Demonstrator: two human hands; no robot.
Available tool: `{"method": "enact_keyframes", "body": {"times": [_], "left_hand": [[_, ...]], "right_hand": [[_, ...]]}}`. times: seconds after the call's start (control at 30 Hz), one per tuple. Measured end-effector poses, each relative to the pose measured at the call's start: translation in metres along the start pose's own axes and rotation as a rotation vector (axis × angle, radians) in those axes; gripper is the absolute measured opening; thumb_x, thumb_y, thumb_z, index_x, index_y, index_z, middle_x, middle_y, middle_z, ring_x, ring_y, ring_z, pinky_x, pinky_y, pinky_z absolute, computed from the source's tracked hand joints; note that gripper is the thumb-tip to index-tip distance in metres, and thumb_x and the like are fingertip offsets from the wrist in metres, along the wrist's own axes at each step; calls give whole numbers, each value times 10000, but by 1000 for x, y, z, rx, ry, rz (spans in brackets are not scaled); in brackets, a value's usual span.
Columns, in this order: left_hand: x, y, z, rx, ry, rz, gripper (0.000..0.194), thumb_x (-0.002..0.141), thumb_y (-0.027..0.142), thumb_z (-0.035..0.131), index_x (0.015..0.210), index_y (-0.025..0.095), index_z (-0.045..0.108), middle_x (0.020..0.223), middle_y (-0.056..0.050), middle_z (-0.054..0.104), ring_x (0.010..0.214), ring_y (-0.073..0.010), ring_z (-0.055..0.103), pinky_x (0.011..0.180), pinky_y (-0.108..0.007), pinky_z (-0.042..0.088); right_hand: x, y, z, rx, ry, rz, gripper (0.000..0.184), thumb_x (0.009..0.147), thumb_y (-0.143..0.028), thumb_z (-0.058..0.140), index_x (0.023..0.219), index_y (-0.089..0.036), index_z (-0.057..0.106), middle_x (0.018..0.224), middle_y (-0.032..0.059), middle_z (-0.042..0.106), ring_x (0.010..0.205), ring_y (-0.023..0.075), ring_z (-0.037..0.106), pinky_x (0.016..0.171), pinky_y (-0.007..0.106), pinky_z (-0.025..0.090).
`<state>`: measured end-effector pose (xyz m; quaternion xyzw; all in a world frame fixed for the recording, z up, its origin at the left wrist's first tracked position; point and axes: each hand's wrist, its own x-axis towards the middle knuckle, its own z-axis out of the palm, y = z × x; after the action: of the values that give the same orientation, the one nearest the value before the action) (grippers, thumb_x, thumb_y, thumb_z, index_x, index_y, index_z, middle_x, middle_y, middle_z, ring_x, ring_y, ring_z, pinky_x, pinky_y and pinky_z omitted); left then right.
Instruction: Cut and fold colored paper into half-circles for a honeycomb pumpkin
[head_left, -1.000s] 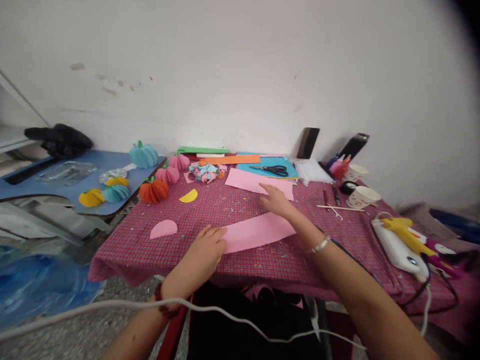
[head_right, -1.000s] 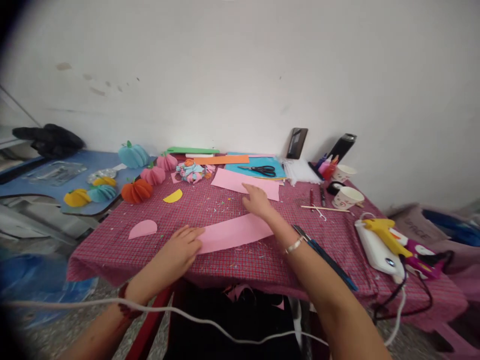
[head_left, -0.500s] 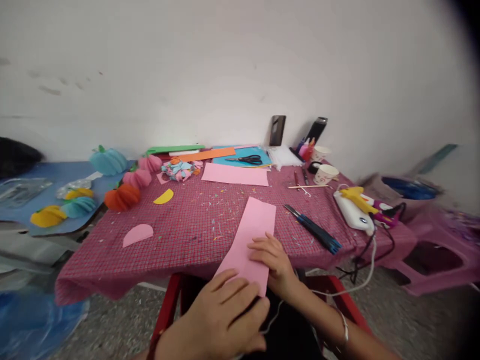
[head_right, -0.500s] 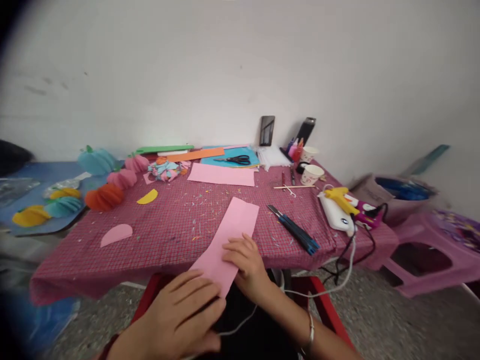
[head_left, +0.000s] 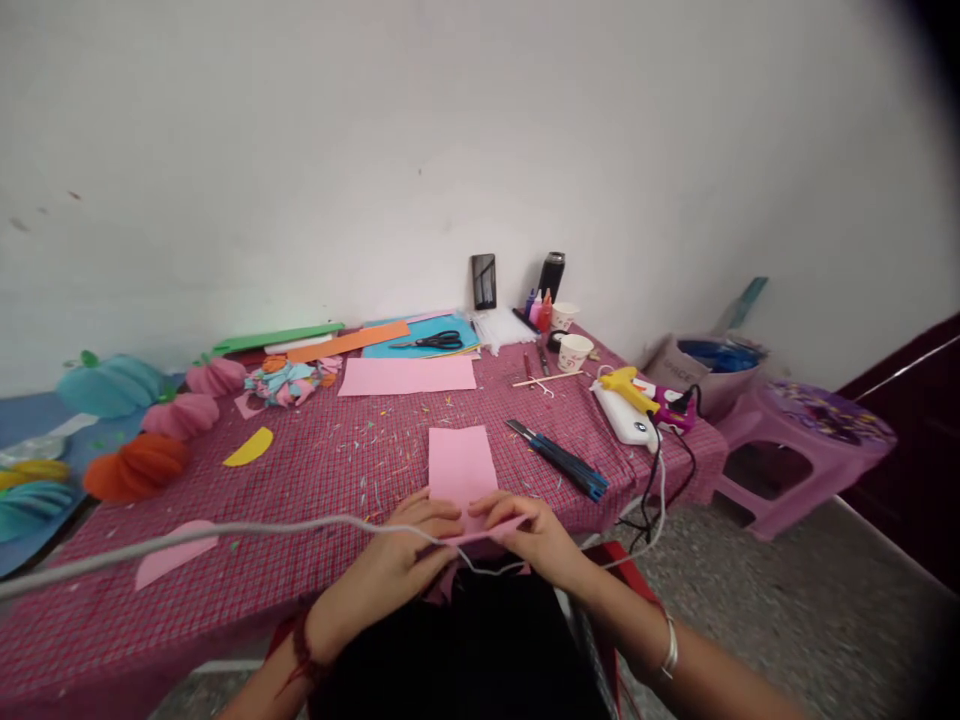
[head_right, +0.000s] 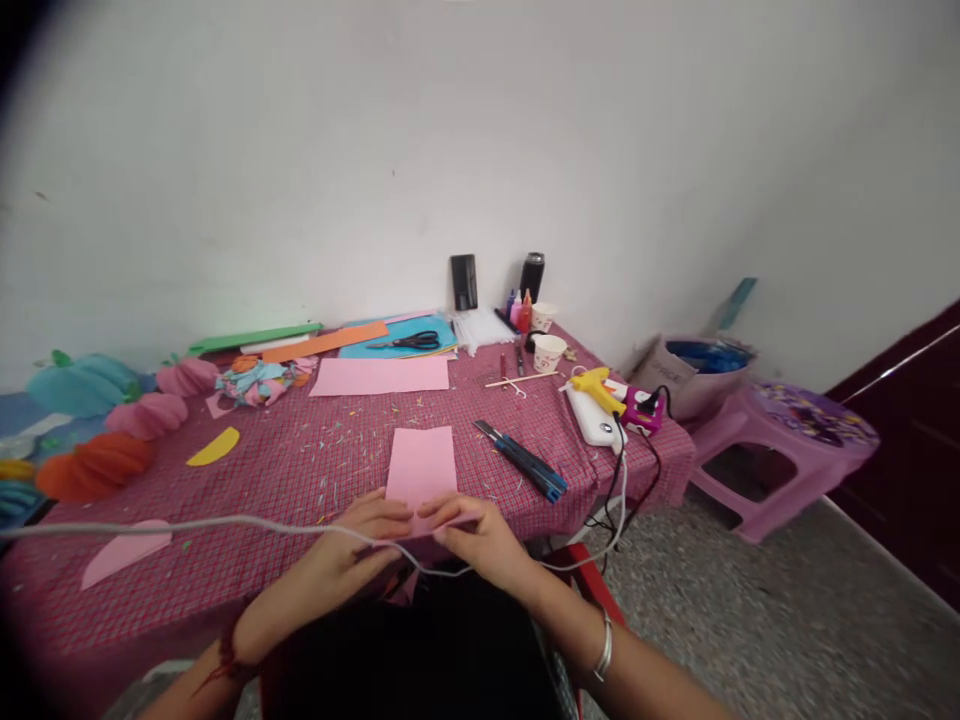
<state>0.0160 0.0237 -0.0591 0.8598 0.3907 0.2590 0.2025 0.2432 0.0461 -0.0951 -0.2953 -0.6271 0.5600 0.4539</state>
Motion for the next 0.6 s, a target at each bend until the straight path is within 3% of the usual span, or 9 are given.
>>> {"method": "enact_keyframes", "body": {"times": [0.13,0.23,0.33,0.5,0.6], "left_hand": [[17,0,10,-219,41,-275,334,937,333,418,764,172,654,725,-28,650,709,-170,587,711,-308,480],[23,0,15,-242,188,-485,395,893,418,435,582,183,506,567,14,491,564,-150,460,566,-274,368],[27,2,16,-270,301,-588,388,852,458,451,557,208,412,544,36,391,534,-138,383,530,-270,306],[30,4,13,-318,304,-651,383,841,467,464,564,205,432,550,30,422,533,-141,400,526,-273,332],[27,3,12,-431,208,-607,269,825,417,535,719,173,577,696,-17,594,678,-182,557,637,-297,449]], "right_hand": [[6,5,-4,98,135,170,327,776,-446,700,1003,-216,648,957,53,727,869,215,686,839,387,542],[8,9,-10,44,235,127,347,851,-426,594,1133,-239,519,985,60,707,885,214,683,847,404,544],[5,8,-17,0,292,64,269,907,-388,515,1135,-272,428,978,50,688,913,203,681,859,405,537],[5,-5,-20,-284,44,-28,97,886,-283,552,957,-232,594,1010,52,655,976,196,627,879,355,491],[13,-5,-16,-370,22,21,148,864,-225,531,963,-207,639,921,36,671,886,182,622,831,335,479]]}}
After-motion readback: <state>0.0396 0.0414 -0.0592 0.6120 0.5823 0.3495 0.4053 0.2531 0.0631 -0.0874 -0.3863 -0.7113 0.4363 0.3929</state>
